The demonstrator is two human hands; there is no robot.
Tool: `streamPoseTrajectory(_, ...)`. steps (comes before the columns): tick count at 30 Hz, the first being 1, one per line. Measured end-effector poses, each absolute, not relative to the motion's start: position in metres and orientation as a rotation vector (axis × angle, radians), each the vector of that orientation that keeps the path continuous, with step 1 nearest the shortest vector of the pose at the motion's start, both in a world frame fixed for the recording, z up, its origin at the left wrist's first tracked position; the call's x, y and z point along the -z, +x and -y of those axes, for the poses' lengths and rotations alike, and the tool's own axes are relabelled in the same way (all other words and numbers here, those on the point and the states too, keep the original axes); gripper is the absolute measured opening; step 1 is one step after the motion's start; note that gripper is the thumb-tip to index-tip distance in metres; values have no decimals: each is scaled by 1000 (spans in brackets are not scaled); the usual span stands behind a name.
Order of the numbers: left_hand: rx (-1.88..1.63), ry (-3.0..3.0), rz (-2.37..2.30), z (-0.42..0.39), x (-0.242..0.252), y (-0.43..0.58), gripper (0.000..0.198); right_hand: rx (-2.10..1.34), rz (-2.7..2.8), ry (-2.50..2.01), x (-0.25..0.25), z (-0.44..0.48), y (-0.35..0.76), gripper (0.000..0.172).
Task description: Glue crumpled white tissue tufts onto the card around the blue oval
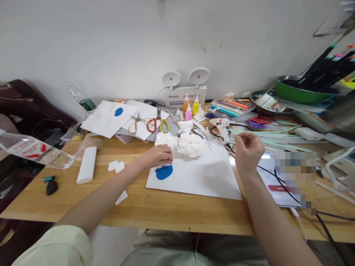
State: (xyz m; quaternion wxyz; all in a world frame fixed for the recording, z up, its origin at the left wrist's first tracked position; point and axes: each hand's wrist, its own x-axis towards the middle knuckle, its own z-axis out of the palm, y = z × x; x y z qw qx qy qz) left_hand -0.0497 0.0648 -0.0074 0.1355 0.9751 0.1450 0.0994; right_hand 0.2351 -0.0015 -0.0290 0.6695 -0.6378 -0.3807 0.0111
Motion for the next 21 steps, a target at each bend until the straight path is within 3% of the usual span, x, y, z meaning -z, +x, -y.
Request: streamPoseTrajectory(21,-112,2833,-180,-71,-4,-41,17,-53,832,-1420,22,3,236,4)
